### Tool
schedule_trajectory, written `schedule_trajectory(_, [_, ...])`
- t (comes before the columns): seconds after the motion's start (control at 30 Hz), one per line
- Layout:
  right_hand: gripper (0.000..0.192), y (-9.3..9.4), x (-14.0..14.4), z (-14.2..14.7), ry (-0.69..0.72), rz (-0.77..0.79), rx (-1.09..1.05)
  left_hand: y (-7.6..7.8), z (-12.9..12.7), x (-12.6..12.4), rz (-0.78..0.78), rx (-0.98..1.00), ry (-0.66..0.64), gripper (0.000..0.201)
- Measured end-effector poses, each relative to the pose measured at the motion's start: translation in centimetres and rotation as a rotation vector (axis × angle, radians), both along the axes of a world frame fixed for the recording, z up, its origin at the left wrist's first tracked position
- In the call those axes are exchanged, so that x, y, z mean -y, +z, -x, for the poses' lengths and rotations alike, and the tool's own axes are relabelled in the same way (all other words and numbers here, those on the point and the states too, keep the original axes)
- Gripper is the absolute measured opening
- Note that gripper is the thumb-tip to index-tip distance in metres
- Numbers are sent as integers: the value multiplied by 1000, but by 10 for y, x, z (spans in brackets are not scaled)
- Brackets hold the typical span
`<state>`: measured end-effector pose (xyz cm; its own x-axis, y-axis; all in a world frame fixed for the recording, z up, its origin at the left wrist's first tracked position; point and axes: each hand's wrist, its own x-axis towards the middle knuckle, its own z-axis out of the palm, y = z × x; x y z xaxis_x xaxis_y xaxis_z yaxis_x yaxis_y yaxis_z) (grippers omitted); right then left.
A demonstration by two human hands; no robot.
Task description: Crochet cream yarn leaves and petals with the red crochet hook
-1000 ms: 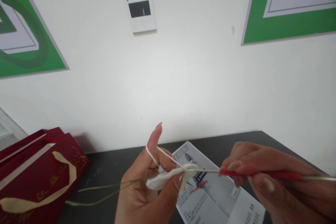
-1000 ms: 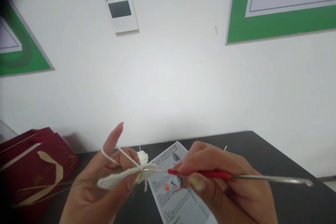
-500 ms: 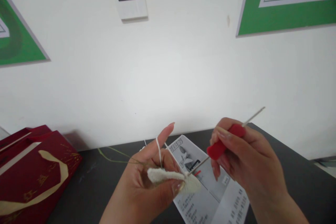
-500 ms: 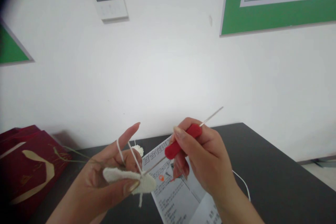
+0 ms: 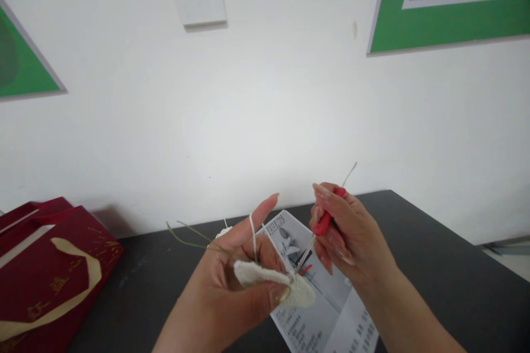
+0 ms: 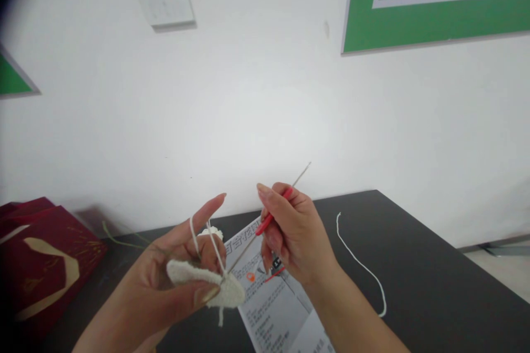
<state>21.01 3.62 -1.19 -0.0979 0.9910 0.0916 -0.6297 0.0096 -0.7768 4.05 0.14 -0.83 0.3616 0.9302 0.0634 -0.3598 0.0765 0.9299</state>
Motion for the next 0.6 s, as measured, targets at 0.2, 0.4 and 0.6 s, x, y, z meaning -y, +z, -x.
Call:
schedule_trajectory(0.2, [43,-9,-11,10,204,89,-120,0,-1,0,-23,-1,-10,71])
schedule_trajectory(0.4, [34,-10,-9,14,249,107,-197,3,-5,0,-25,8,183,68])
schedule_trajectory(0.6, [25,-10,4,14,187,-8,-197,3,-14,3,-89,124,407,59])
